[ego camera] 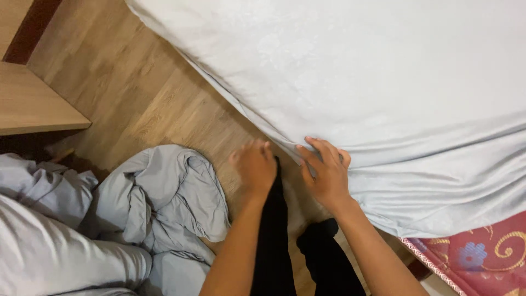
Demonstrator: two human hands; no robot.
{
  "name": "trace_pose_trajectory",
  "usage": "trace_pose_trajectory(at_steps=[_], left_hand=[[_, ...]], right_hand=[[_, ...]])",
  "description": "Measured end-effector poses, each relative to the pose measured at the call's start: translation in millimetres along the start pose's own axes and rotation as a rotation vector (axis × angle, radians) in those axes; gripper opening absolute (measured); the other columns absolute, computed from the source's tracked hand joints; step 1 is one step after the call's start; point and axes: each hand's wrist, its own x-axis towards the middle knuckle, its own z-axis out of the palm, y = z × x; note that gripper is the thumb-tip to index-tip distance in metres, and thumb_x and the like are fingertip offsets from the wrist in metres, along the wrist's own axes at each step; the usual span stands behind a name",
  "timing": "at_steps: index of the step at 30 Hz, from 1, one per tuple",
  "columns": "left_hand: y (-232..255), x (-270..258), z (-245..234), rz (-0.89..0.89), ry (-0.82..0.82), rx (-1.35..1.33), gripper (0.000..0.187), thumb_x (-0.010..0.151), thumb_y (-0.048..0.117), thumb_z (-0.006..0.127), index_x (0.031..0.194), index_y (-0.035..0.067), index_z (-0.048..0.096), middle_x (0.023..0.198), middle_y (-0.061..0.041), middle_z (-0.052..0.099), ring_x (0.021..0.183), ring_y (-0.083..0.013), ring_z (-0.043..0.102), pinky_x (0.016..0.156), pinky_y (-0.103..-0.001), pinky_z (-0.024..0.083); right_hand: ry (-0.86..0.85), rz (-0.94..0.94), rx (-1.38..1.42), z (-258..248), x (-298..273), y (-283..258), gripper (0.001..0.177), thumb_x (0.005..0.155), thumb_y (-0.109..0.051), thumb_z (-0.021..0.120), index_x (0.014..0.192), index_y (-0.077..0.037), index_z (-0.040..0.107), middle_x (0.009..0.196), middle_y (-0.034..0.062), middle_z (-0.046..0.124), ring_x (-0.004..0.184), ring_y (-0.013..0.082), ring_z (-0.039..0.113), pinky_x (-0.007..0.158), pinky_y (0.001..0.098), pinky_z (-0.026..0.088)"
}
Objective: Tuck the corners and edges of a fitted sheet onto a mattress.
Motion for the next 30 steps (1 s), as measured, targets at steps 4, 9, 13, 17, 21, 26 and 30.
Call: trace_pose_trajectory(at_steps=[4, 9, 13, 17, 21, 26, 30], left_hand=[[5.1, -22.5, -12.0, 0.027, -0.036, -0.008, 0.022, 0.102, 0.030, 0.058, 0.094, 0.013, 0.069, 0.099, -0.004, 0.069, 0.104, -0.0267, 0.060, 0.107, -0.055, 0.030], [57.8, -40.0, -9.5, 0.305, 0.042, -0.111, 0.021, 0.098, 0.034, 0.067, 0.111, 0.018, 0.072, 0.112, -0.002, 0.064, 0.111, -0.0227, 0.059, 0.108, -0.053, 0.029], [106.4, -54.4, -1.1, 0.479, 0.091, -0.136, 0.023, 0.099, 0.034, 0.069, 0.118, 0.021, 0.072, 0.118, -0.001, 0.063, 0.115, -0.0226, 0.058, 0.107, -0.046, 0.032], [147.4, -80.2, 31.9, 0.661, 0.039, -0.146, 0.020, 0.098, 0.033, 0.072, 0.115, 0.023, 0.073, 0.119, 0.001, 0.063, 0.116, -0.0192, 0.057, 0.105, -0.046, 0.033], [185.2, -102.5, 60.5, 0.779, -0.013, -0.130, 0.023, 0.096, 0.034, 0.073, 0.115, 0.023, 0.074, 0.120, 0.001, 0.063, 0.116, -0.0190, 0.057, 0.106, -0.049, 0.031], [222.1, -128.3, 82.1, 0.874, -0.077, -0.090, 0.027, 0.095, 0.036, 0.073, 0.118, 0.021, 0.074, 0.121, 0.001, 0.062, 0.117, -0.0196, 0.056, 0.106, -0.049, 0.031], [245.0, -135.5, 100.4, 0.910, -0.131, -0.043, 0.033, 0.094, 0.036, 0.072, 0.121, 0.019, 0.074, 0.118, 0.000, 0.061, 0.115, -0.0192, 0.055, 0.107, -0.049, 0.031]], right_hand=[[0.036, 0.052, -0.027, -9.4, -17.9, 20.9, 0.038, 0.090, -0.014, 0.073, 0.127, -0.019, 0.072, 0.141, 0.0015, 0.060, 0.134, 0.0231, 0.053, 0.108, 0.0417, 0.028], [0.151, 0.061, -0.088, -33.2, -44.5, 56.4, 0.037, 0.091, -0.017, 0.077, 0.128, -0.019, 0.072, 0.143, 0.0048, 0.060, 0.135, 0.0237, 0.053, 0.107, 0.0412, 0.028], [0.178, 0.120, -0.126, -58.3, -64.6, 88.0, 0.036, 0.092, -0.019, 0.078, 0.128, -0.020, 0.073, 0.144, 0.0063, 0.059, 0.137, 0.0257, 0.051, 0.110, 0.0419, 0.028], [0.235, 0.242, -0.182, -91.8, -102.8, 129.9, 0.037, 0.088, -0.024, 0.080, 0.125, -0.021, 0.074, 0.143, 0.0051, 0.060, 0.136, 0.0252, 0.051, 0.111, 0.0425, 0.027], [0.274, 0.380, -0.219, -121.3, -152.8, 173.4, 0.037, 0.091, -0.027, 0.080, 0.127, -0.019, 0.073, 0.145, 0.0034, 0.061, 0.138, 0.0233, 0.053, 0.111, 0.0418, 0.028], [0.240, 0.415, -0.250, -150.0, -184.3, 201.9, 0.043, 0.094, -0.029, 0.076, 0.134, -0.015, 0.071, 0.146, 0.0057, 0.059, 0.137, 0.0242, 0.052, 0.111, 0.0455, 0.026], [0.232, 0.385, -0.297, -143.6, -195.8, 220.5, 0.036, 0.094, -0.024, 0.071, 0.130, -0.018, 0.073, 0.135, 0.0026, 0.065, 0.131, 0.0222, 0.056, 0.105, 0.0476, 0.028]])
